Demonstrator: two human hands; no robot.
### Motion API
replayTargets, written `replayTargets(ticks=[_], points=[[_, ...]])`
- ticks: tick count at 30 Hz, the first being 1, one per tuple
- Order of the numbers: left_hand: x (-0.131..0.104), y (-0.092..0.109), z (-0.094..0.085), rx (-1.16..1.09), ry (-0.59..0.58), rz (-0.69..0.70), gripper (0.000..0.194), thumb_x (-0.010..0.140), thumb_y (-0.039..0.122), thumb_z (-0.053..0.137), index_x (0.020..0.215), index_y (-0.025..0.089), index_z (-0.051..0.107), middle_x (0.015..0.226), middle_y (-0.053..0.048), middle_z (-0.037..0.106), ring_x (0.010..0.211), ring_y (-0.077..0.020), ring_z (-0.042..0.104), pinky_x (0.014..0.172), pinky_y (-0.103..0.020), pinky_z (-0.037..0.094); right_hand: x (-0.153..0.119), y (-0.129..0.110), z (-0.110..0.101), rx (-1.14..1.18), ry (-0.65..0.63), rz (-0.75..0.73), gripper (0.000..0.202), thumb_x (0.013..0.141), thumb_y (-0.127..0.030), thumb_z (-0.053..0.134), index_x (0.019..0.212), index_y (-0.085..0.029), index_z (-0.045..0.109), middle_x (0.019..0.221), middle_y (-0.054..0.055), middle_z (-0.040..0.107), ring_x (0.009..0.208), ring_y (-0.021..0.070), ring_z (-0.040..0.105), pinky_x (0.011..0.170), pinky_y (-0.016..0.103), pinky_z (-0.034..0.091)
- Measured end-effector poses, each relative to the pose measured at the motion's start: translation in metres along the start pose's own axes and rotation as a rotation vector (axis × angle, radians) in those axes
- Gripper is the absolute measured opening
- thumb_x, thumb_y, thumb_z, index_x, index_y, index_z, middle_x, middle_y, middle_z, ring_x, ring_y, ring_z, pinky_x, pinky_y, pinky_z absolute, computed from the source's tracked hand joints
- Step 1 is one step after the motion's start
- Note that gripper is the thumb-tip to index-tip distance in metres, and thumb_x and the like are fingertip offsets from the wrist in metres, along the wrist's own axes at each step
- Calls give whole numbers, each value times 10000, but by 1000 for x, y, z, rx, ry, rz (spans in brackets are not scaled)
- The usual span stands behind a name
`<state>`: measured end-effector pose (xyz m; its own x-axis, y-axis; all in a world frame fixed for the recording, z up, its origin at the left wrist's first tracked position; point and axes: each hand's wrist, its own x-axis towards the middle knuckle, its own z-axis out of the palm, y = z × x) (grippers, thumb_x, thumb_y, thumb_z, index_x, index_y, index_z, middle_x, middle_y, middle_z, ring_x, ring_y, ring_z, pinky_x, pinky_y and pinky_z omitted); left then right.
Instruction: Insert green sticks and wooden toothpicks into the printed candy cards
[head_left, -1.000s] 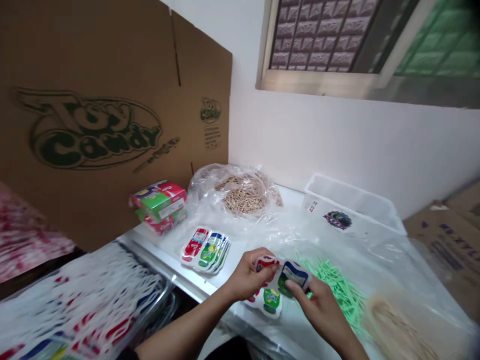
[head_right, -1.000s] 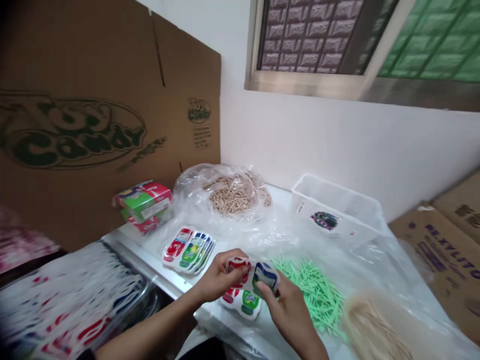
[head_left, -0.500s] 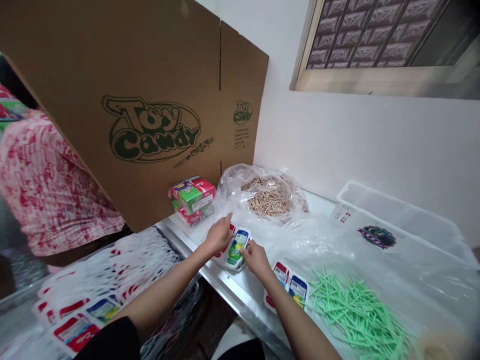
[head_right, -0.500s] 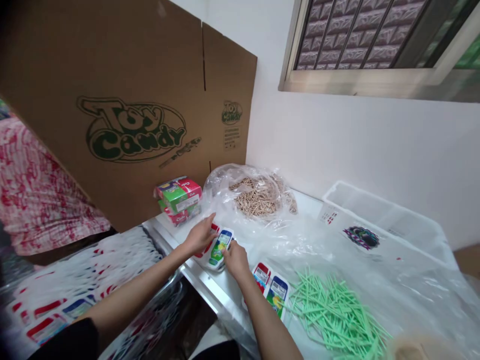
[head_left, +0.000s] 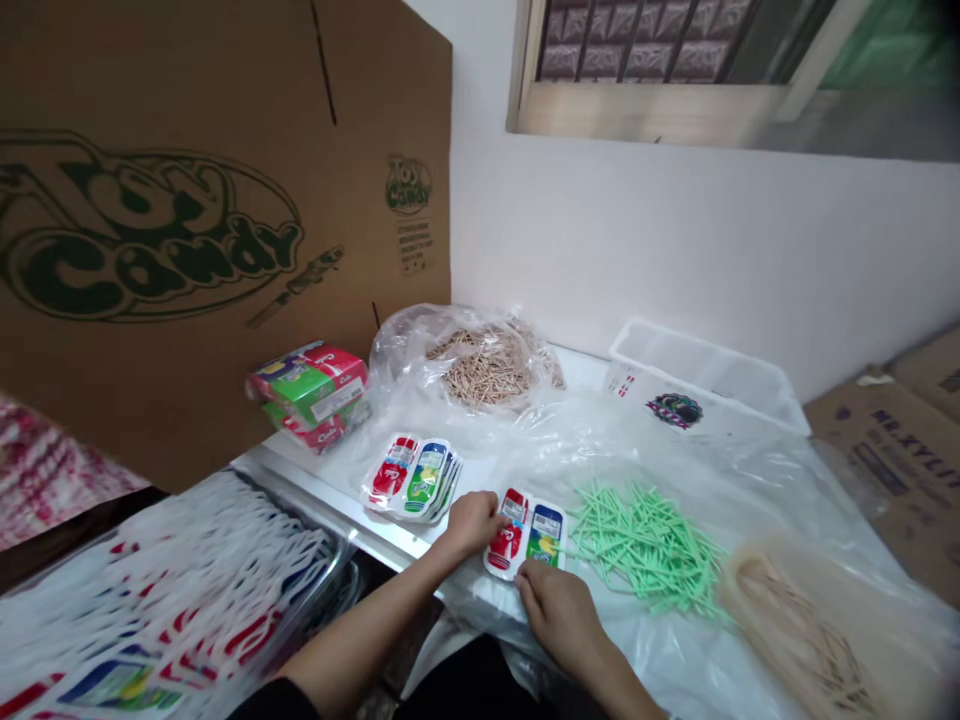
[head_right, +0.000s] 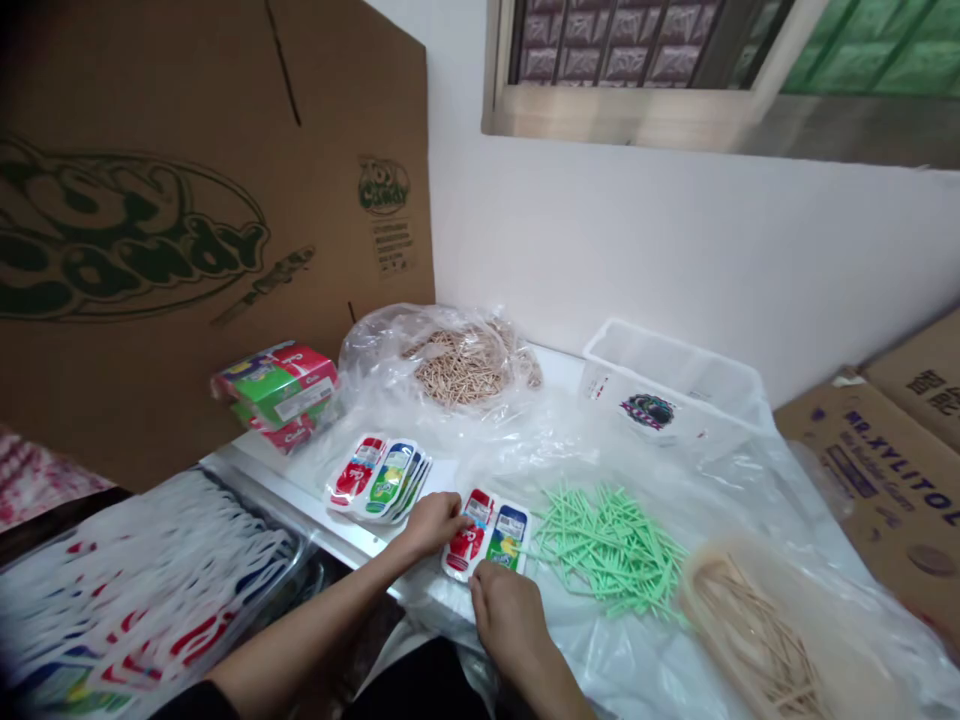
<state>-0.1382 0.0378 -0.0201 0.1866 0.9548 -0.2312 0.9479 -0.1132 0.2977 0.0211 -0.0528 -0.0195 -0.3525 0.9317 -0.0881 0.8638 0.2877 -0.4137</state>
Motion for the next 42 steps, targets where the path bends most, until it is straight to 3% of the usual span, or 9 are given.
replayTargets(ticks=[5, 10, 13, 17, 22, 28, 33, 39, 42], points=[[-7, 4, -13, 46, 18, 51, 294, 836, 312, 423, 781, 159, 667, 834, -131, 681, 810, -260, 625, 684, -319, 403, -2, 20, -5, 60, 91, 73, 298, 925, -318, 315, 839, -213, 581, 769, 24, 670, 706, 169, 630, 607, 237, 364], [-34, 10, -39, -2, 101, 183, 293, 852, 270, 394, 894, 162, 663, 881, -137, 671, 890, -282, 580, 799, -380, 383, 6, 40, -16, 231, 302, 266, 392, 861, -430, 429, 1159, -185, 500, 1080, 100, 613, 928, 230, 603, 741, 303, 432], [-44, 10, -54, -405, 124, 306, 354, 886, 362, 367, 853, 180, 669, 795, -84, 673, 804, -238, 587, 776, -348, 406, 15, 45, -22, 516, 335, 363, 622, 752, -496, 569, 1259, -167, 422, 1176, 126, 573, 967, 257, 588, 786, 349, 450], [-44, 13, -59, -1085, -131, 145, 365, 820, 480, 476, 758, 151, 619, 609, -28, 616, 552, -160, 568, 572, -273, 442, 20, 42, -29, 1088, 188, 275, 546, 714, -523, 612, 1098, -140, 551, 996, 97, 661, 811, 228, 626, 712, 327, 485], [-36, 25, -48, -1522, -325, 29, 309, 572, 197, 715, 845, 162, 575, 753, -24, 670, 650, -170, 632, 640, -291, 495, 12, 46, -41, 1288, 179, 137, 387, 718, -491, 651, 906, -153, 639, 815, 37, 687, 764, 205, 618, 725, 315, 481], [-29, 67, -14, -1584, -361, -172, 99, 540, 120, 517, 618, 125, 578, 531, -31, 620, 474, -151, 570, 487, -247, 454, 0, 61, -38, 1161, 201, 121, 361, 754, -496, 613, 876, -158, 640, 806, 25, 672, 761, 194, 600, 716, 303, 464], [-23, 89, -3, -1621, -397, -106, 133, 609, 208, 641, 702, 116, 617, 617, -50, 660, 561, -176, 615, 596, -292, 492, -10, 74, -51, 916, 170, 115, 315, 825, -473, 514, 833, -169, 596, 747, -2, 623, 712, 164, 566, 646, 251, 433], [-9, 90, -10, -1565, -263, -120, 295, 573, 370, 764, 631, 121, 618, 542, -21, 631, 490, -148, 576, 517, -250, 444, -26, 145, -112, -287, 108, 213, 196, 822, -201, 448, 955, -180, 590, 928, 79, 615, 881, 215, 528, 752, 300, 374], [-3, 92, -10, -1576, -214, -136, 301, 560, 371, 772, 592, 119, 610, 507, -18, 618, 454, -140, 556, 490, -245, 429, -21, 172, -115, -490, 58, 218, 306, 690, -62, 508, 974, -135, 594, 1008, 157, 589, 977, 275, 488, 809, 358, 328]])
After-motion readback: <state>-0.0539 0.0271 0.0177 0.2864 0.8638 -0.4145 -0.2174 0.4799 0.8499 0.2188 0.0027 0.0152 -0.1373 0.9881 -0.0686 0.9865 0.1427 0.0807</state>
